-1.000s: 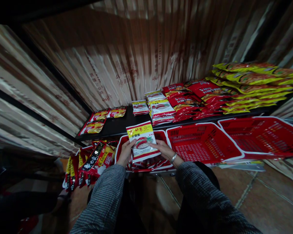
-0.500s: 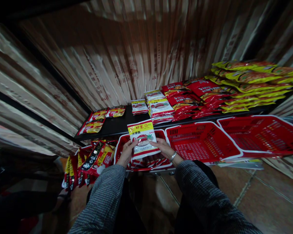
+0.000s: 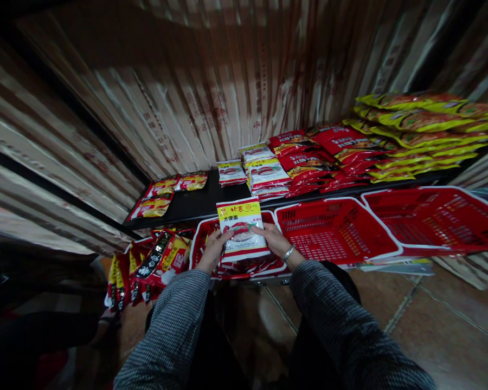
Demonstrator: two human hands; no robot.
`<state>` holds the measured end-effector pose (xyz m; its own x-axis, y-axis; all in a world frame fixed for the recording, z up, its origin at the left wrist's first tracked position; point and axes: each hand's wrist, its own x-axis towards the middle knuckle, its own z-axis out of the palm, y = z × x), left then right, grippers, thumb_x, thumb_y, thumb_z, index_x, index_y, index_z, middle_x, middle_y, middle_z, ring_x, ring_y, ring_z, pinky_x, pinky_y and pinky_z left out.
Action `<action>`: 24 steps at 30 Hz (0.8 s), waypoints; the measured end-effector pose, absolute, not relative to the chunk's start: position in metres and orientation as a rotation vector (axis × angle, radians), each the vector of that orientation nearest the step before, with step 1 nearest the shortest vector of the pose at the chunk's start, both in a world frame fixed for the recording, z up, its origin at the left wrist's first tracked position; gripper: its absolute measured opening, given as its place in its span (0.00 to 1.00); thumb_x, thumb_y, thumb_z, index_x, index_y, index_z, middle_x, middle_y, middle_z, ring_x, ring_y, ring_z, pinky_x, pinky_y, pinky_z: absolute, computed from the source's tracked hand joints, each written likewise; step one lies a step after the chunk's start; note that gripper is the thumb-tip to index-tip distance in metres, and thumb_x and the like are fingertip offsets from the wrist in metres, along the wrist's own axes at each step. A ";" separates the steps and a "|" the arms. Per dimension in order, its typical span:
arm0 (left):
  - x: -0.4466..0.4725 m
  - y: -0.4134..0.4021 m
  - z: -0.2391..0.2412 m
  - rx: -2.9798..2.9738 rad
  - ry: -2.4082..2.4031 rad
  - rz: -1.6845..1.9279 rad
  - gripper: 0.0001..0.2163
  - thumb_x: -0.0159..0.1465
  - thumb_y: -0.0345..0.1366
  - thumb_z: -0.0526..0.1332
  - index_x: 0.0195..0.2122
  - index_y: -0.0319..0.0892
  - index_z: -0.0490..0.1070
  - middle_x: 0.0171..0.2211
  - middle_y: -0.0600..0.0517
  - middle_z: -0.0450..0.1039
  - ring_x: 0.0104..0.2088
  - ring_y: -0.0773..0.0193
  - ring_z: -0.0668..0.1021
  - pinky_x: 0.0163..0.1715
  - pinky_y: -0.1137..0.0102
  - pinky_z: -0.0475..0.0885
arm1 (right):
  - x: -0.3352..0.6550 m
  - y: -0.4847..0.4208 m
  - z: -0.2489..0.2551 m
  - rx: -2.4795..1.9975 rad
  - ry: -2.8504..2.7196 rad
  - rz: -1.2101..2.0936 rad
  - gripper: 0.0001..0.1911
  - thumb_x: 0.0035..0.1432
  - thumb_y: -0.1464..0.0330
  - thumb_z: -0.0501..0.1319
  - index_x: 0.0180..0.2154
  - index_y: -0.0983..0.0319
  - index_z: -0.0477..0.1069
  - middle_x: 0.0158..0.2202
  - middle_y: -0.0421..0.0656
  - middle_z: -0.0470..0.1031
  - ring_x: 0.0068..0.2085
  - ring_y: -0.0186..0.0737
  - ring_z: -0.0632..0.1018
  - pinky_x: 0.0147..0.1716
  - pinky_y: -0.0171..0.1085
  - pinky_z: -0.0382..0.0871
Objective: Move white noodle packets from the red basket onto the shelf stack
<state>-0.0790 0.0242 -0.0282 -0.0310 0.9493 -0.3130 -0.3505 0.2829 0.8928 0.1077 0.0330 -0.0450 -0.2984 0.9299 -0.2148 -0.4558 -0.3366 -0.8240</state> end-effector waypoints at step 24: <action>-0.082 0.009 -0.047 0.794 1.134 1.110 0.24 0.34 0.36 0.76 0.35 0.36 0.77 0.32 0.45 0.80 0.39 0.51 0.80 0.47 0.57 0.72 | 0.101 0.044 -0.042 -0.907 -0.826 1.831 0.16 0.45 0.66 0.70 0.38 0.64 0.78 0.36 0.45 0.82 0.35 0.43 0.81 0.42 0.43 0.73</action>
